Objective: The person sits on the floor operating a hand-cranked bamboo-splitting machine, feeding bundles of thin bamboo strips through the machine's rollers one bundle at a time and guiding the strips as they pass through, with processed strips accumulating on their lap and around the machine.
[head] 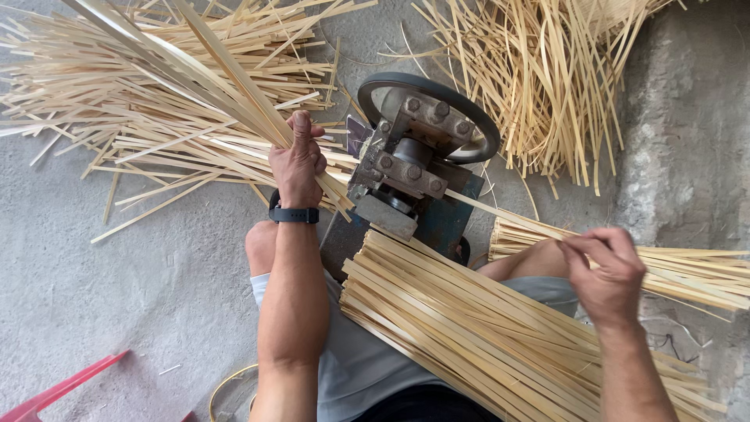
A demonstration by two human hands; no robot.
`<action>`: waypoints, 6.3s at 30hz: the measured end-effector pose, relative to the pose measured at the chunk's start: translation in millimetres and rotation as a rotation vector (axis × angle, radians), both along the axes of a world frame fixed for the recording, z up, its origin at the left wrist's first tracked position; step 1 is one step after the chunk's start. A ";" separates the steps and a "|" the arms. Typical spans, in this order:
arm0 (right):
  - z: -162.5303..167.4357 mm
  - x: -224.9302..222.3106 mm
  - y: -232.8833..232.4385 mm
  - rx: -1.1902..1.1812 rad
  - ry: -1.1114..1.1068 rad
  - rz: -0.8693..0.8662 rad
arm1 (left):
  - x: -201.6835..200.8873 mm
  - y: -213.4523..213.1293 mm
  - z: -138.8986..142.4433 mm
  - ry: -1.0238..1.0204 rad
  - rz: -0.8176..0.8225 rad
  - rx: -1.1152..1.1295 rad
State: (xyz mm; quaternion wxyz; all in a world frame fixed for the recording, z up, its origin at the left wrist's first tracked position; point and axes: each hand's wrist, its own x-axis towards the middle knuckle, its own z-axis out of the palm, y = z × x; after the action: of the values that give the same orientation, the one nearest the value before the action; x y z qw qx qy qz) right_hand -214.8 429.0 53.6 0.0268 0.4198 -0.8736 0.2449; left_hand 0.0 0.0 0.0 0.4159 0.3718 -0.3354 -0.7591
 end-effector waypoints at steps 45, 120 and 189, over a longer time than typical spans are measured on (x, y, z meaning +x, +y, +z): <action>21.8 -3.4 -40.3 0.208 -0.172 -0.027 | 5.0 -4.9 3.1 0.113 0.011 0.033; 25.9 13.2 -42.6 0.193 -0.220 -0.055 | -1.4 6.0 11.6 0.129 -0.147 -0.062; -23.5 54.0 5.9 0.205 -0.615 -0.039 | 4.7 -8.3 -1.1 -0.134 0.098 0.124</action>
State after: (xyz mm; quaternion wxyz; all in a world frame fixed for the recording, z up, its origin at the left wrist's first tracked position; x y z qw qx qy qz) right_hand -160.8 435.0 30.2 -0.2759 0.3097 -0.8689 0.2702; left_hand 4.7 -8.3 -1.1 0.4053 0.4625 -0.2963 -0.7308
